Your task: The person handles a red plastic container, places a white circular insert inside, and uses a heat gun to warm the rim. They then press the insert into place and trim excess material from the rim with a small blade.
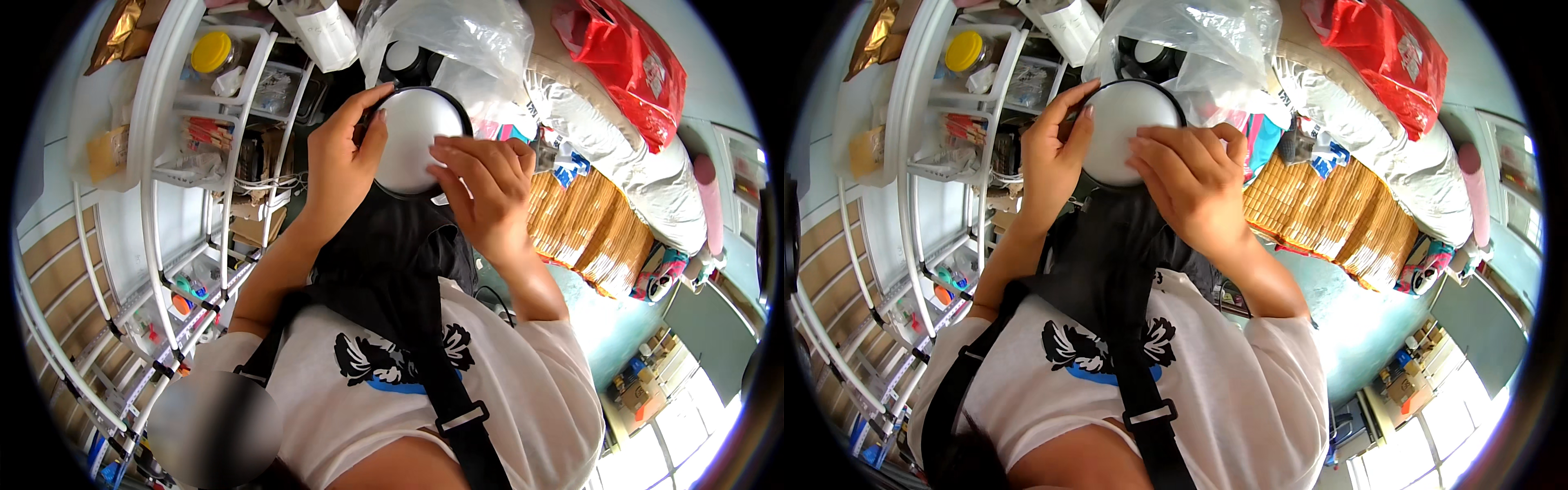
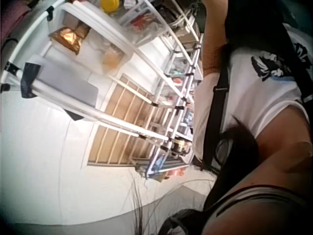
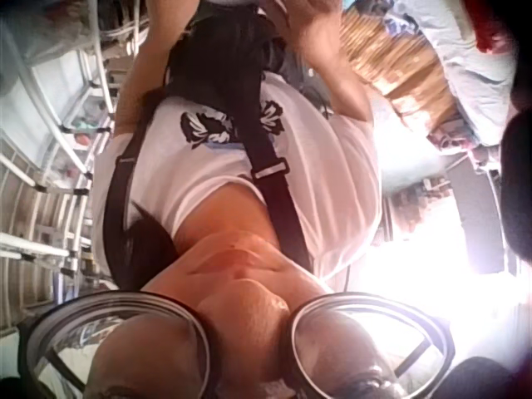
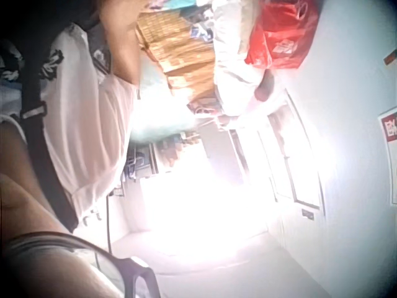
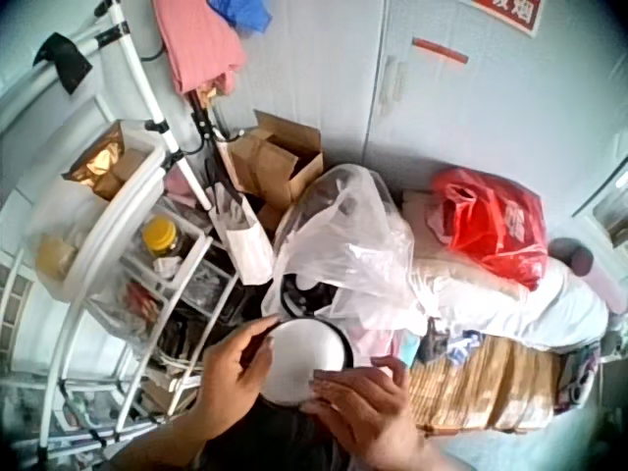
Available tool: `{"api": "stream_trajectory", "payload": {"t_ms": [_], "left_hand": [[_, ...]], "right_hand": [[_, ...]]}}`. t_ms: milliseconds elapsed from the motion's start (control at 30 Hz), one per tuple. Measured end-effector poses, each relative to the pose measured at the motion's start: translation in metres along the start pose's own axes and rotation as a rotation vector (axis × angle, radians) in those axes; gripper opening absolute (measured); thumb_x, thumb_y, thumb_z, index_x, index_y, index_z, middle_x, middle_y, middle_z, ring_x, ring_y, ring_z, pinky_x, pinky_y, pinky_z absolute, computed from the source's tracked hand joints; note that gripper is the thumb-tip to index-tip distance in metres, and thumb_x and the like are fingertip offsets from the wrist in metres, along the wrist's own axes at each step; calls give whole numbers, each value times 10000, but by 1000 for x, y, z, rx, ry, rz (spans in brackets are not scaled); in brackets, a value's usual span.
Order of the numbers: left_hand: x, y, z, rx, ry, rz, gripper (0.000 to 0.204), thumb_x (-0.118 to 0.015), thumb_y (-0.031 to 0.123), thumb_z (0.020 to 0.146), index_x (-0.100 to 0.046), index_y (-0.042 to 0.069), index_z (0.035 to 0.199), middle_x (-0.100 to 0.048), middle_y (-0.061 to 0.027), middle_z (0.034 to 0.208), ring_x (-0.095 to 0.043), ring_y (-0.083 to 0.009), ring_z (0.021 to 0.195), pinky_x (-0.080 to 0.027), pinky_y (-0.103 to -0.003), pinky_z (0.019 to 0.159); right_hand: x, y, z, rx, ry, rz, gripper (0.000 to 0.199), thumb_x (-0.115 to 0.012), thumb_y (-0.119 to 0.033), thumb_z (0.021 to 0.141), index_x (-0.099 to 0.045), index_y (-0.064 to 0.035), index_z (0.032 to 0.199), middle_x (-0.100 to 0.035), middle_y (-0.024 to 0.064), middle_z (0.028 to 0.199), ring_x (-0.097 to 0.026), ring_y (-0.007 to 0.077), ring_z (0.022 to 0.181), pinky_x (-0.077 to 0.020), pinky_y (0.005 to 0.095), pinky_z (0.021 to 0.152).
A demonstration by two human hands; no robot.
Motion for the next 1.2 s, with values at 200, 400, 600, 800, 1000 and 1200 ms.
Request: {"api": "stream_trajectory", "payload": {"t_ms": [200,400,600,800,1000,1200], "left_hand": [[1,26,-6,31,-102,-24,309,-618,12,980,-682,26,1282,-732,-30,946,-542,-10,699,-452,-195,615],[3,49,-14,-7,-110,-72,319,-636,24,965,-686,35,1280,-754,-58,971,-558,-22,678,-473,-217,614],[7,52,-25,-56,-105,-107,307,-635,29,969,-683,16,1272,-758,-84,990,-604,-34,735,-504,-222,663],[10,51,-36,-53,-142,-70,303,-639,44,968,-678,-2,1264,-753,-119,963,-622,-56,735,-517,-237,670],[6,53,-42,-6,-168,4,298,-637,69,973,-683,6,1260,-733,-108,890,-602,-59,690,-492,-231,635],[8,61,-35,-78,-118,16,304,-648,56,945,-685,-6,1240,-745,-166,938,-675,-156,728,-523,-298,664]], "right_hand": [[-2,-9,20,197,177,-102,327,-773,21,723,-787,-55,1041,-672,54,988,-637,193,776,-539,304,638],[11,-15,22,241,193,-149,322,-772,30,727,-781,-48,1040,-674,49,994,-652,193,779,-562,300,660],[10,-24,18,262,212,-139,324,-793,25,710,-776,-50,1026,-678,53,988,-660,199,773,-563,318,662],[11,-26,13,310,164,-207,276,-709,-37,729,-729,-35,1005,-655,60,1036,-669,212,866,-587,310,658],[16,-20,11,335,105,-163,287,-719,-15,709,-716,-25,996,-655,72,1022,-688,230,865,-593,324,674],[20,-17,20,420,103,-129,368,-736,16,689,-733,-5,1057,-664,89,1018,-694,243,866,-583,329,684]]}}
Point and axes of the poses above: each hand's wrist, its own z-axis towards the middle knuckle, its own x-axis out of the back of the hand, y = z × x, the point moved 2 cm from there along z, towards the middle knuckle
